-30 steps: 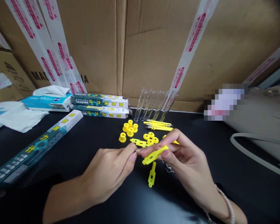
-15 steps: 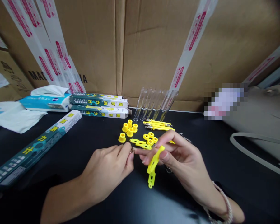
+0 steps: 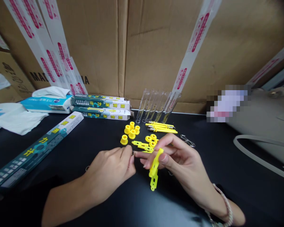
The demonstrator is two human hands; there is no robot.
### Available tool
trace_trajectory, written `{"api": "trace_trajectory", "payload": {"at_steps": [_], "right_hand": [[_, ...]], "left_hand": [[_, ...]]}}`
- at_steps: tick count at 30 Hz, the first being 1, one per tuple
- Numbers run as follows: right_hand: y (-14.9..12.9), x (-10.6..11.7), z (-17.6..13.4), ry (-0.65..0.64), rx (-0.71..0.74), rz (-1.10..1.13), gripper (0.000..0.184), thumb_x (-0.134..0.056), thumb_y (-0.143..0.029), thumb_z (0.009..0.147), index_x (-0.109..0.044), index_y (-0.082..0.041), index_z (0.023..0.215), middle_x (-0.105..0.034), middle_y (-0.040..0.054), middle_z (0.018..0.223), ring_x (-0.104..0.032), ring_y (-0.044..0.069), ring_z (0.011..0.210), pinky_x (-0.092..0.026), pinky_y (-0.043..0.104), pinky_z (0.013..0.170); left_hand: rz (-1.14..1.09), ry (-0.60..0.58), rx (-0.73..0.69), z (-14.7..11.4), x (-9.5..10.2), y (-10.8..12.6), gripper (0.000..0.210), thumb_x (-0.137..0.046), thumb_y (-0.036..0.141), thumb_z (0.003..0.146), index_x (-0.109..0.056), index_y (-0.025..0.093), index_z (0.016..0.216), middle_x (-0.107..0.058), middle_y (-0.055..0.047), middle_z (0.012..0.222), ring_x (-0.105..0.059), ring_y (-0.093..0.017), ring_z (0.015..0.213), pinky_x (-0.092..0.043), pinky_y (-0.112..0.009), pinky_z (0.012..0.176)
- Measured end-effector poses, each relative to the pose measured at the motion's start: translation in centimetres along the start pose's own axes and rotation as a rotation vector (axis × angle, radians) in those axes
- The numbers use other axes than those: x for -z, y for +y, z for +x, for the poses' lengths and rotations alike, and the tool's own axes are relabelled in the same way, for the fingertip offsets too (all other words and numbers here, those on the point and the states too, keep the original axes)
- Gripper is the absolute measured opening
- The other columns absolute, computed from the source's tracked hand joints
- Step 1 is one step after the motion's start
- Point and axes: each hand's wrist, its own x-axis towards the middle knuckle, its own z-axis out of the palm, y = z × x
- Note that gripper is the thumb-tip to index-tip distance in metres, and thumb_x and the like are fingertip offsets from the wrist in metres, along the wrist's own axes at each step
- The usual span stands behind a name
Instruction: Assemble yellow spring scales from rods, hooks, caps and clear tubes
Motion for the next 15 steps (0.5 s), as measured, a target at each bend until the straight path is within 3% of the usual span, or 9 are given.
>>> {"api": "trace_trajectory", "payload": {"at_steps": [8, 15], "right_hand": [[0.13, 0.2, 0.2, 0.009, -0.06, 0.041, 0.015, -0.071, -0.03, 0.092, -0.058, -0.022, 0.09, -0.079, 0.0005, 0.077, -0.078, 0.017, 0.085, -0.061, 0.032, 0.087], [0.6, 0.76, -0.1, -0.022, -0.066, 0.076, 0.011, -0.066, -0.031, 0.096, -0.059, -0.024, 0.098, -0.08, 0.0021, 0.084, -0.077, 0.017, 0.086, -0.059, 0.039, 0.091]], "left_hand": [[0.044, 0.042, -0.028, 0.01, -0.07, 0.05, 0.028, -0.036, 0.004, 0.078, -0.059, 0.019, 0.071, -0.066, -0.002, 0.057, -0.067, -0.022, 0.048, -0.046, -0.03, 0.04], [-0.003, 0.045, -0.061, -0.05, 0.02, 0.09, 0.031, -0.036, 0.005, 0.084, -0.061, 0.018, 0.073, -0.066, -0.001, 0.059, -0.069, -0.022, 0.05, -0.052, -0.033, 0.041]]}}
